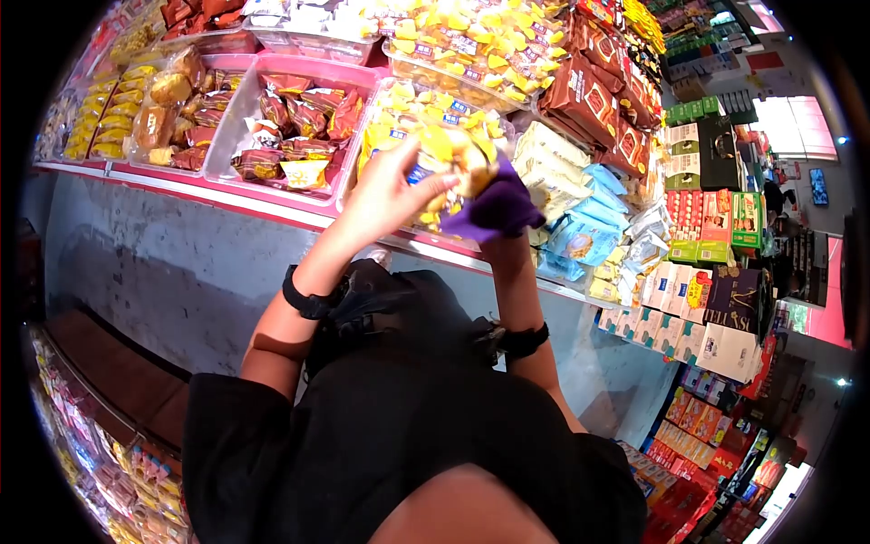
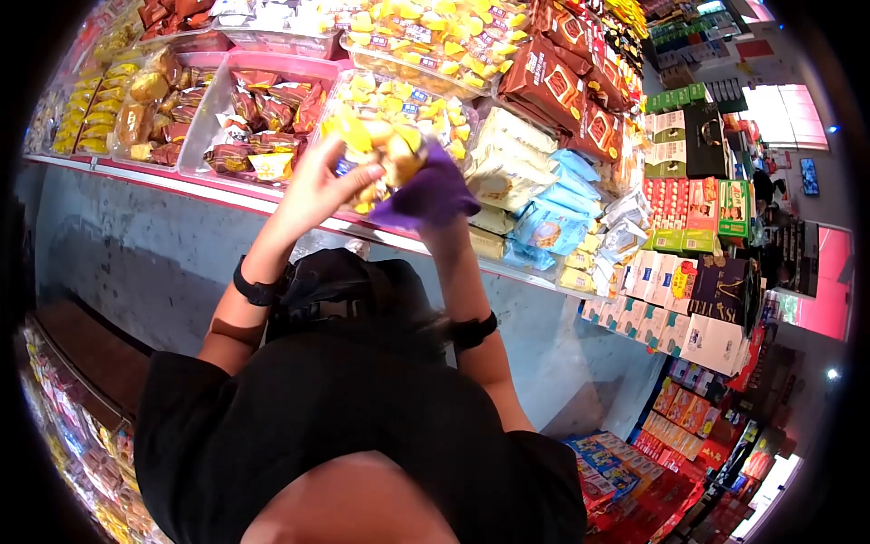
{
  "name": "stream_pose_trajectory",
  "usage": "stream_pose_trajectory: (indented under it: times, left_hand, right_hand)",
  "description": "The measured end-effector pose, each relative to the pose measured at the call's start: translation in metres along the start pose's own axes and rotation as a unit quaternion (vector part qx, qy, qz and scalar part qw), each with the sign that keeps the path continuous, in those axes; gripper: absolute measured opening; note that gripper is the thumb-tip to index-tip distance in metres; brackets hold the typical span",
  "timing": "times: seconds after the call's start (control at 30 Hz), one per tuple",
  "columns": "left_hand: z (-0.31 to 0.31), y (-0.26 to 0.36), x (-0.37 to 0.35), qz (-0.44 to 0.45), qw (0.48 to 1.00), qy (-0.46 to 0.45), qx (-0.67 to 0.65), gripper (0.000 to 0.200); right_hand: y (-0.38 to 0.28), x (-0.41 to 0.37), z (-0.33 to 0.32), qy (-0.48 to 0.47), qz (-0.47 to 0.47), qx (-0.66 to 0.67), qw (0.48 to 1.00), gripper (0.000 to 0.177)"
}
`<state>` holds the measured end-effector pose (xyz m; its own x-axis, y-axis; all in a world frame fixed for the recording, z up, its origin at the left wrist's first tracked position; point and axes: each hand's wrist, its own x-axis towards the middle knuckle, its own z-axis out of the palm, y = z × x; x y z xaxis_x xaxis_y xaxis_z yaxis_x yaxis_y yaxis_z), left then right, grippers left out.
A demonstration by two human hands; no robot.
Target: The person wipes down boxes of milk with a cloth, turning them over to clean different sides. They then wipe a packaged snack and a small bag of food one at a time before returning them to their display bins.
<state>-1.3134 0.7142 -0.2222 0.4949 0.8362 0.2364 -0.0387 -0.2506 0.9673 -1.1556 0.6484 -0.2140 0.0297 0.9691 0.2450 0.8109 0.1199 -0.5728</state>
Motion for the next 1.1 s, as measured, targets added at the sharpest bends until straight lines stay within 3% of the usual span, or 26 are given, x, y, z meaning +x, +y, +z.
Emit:
stream_pose_trajectory:
  times: [0.03,0.07,0.1,0.13,0.17,0.2,0.27,0.3,0.33,0.37,0.4,0.43,0.47,0.53,0.6,0.67,0.73,0.8,0.83,0.87,0.93,1.0,1.07,1.1]
  left_hand:
    - [0.0,0.003,-0.002,-0.001,0.999,-0.027,0.038,0.042]
    - [-0.004,0.011,-0.003,-0.118,0.984,-0.093,0.1,0.038]
    - [-0.005,0.006,-0.002,-0.042,0.99,-0.085,0.105,0.039]
    - [-0.004,-0.002,0.0,0.036,0.99,-0.077,0.109,0.039]
    - [-0.003,-0.01,0.002,0.037,0.99,-0.078,0.109,0.039]
    - [-0.001,-0.018,0.004,0.051,0.983,-0.093,0.151,0.045]
    - [0.0,-0.016,0.007,0.07,0.973,-0.105,0.194,0.051]
    - [0.001,-0.012,0.009,0.043,0.978,-0.124,0.162,0.059]
    - [0.001,-0.005,0.011,0.016,0.981,-0.143,0.128,0.066]
    - [0.001,0.004,0.011,-0.019,0.977,-0.159,0.141,0.075]
    - [0.003,0.004,0.011,-0.016,0.978,-0.157,0.14,0.075]
    - [0.006,0.0,0.01,-0.028,0.976,-0.15,0.153,0.076]
    - [0.009,-0.004,0.009,-0.042,0.975,-0.144,0.166,0.076]
    - [0.016,-0.007,0.007,-0.025,0.982,-0.126,0.141,0.079]
    - [0.018,-0.001,0.008,-0.05,0.993,-0.111,-0.01,0.081]
    - [0.017,0.0,0.009,-0.09,0.988,-0.125,-0.015,0.082]
    - [0.017,-0.016,0.008,-0.059,0.997,-0.056,0.002,0.075]
    - [0.01,-0.015,0.009,-0.075,0.994,-0.058,0.048,0.04]
    - [0.01,-0.015,0.01,-0.045,0.995,-0.059,0.065,0.036]
    - [0.009,-0.015,0.011,-0.014,0.995,-0.061,0.082,0.032]
    - [0.01,-0.003,0.012,-0.027,0.992,-0.087,0.088,0.032]
    - [0.017,-0.001,0.013,-0.04,0.988,-0.114,0.092,0.032]
    - [0.03,-0.001,0.013,-0.037,0.993,-0.098,0.054,0.028]
    - [0.034,0.001,0.013,-0.044,0.989,-0.104,0.096,0.032]
  right_hand:
    - [0.028,0.0,0.01,0.033,-0.155,0.021,0.987,0.024]
    - [0.058,-0.001,0.025,0.067,-0.304,0.041,0.949,0.028]
    - [0.059,-0.005,0.035,0.067,-0.304,0.041,0.949,0.028]
    - [0.055,-0.009,0.048,0.083,-0.165,0.291,0.939,0.03]
    - [0.05,-0.012,0.053,0.092,-0.012,0.516,0.851,0.033]
    - [0.047,-0.014,0.049,0.093,-0.013,0.515,0.852,0.033]
    - [0.037,-0.012,0.036,0.072,0.139,0.793,0.589,0.026]
    - [0.048,-0.014,0.036,0.041,0.106,0.823,0.556,0.024]
    - [0.062,-0.018,0.042,0.04,0.103,0.822,0.559,0.024]
    - [0.073,-0.022,0.047,0.093,0.077,0.597,0.793,0.028]
    - [0.085,-0.025,0.05,0.137,0.043,0.309,0.94,0.032]
    - [0.072,-0.024,0.046,0.157,0.084,0.425,0.887,0.035]
    - [0.077,-0.024,0.047,0.157,0.083,0.425,0.888,0.035]
    - [0.089,-0.029,0.052,0.191,0.012,0.216,0.957,0.035]
    - [0.098,-0.034,0.044,0.142,0.049,0.223,0.963,0.033]
    - [0.093,-0.035,0.035,0.093,0.087,0.23,0.965,0.03]
    - [0.079,-0.031,0.027,0.098,0.035,0.389,0.915,0.023]
    - [0.092,-0.036,0.048,0.147,0.065,0.429,0.889,0.022]
    - [0.077,-0.035,0.044,0.113,0.112,0.616,0.771,0.026]
    - [0.059,-0.034,0.037,0.073,0.153,0.772,0.613,0.029]
    - [0.037,-0.035,0.023,0.078,0.174,0.752,0.631,0.036]
    - [0.039,-0.036,0.016,0.05,0.118,0.659,0.741,0.037]
    - [0.043,-0.037,0.013,0.052,0.132,0.67,0.729,0.036]
    - [0.048,-0.038,0.014,0.071,0.119,0.674,0.726,0.036]
